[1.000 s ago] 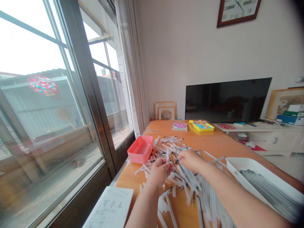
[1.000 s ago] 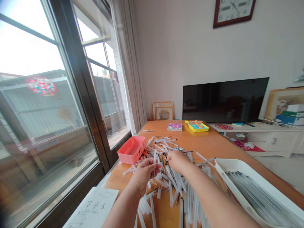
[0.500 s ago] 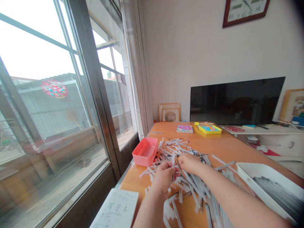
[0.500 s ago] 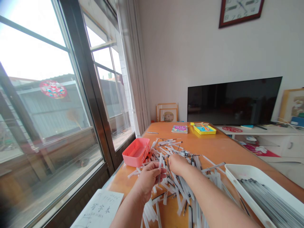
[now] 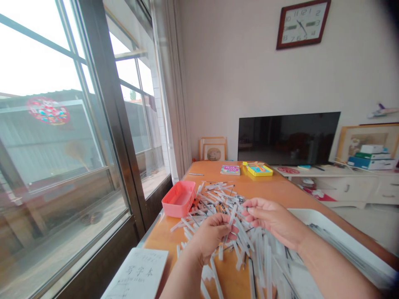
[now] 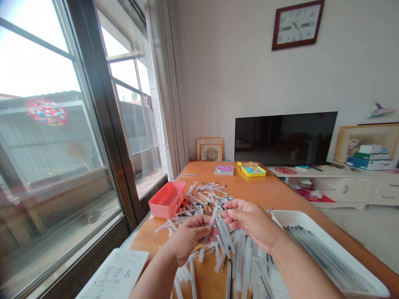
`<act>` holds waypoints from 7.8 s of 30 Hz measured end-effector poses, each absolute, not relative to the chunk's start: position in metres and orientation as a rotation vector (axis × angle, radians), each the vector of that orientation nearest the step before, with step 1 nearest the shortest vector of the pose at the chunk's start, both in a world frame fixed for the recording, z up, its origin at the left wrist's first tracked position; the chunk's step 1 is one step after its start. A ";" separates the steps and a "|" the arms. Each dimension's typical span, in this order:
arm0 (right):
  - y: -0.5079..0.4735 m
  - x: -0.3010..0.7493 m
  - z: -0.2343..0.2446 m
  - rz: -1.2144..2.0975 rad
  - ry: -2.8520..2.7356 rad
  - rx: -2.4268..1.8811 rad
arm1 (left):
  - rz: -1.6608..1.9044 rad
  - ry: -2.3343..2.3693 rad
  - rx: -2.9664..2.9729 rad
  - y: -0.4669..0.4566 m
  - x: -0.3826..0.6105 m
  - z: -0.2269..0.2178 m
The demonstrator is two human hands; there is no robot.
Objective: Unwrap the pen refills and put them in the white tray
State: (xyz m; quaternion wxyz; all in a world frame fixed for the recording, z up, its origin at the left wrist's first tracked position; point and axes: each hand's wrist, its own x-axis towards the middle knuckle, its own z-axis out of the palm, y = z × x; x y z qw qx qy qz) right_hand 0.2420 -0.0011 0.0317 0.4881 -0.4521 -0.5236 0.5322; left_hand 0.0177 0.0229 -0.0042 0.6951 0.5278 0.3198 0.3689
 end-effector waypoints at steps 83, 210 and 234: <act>-0.006 0.249 0.033 1.053 -1.692 -1.339 | 0.696 0.710 1.459 0.012 0.017 0.002; 0.120 0.208 -0.021 0.345 -1.999 -1.793 | 1.655 1.069 0.490 0.052 -0.004 -0.013; 0.128 0.175 -0.038 0.368 -2.259 -1.784 | 1.667 1.097 0.449 0.056 -0.004 -0.016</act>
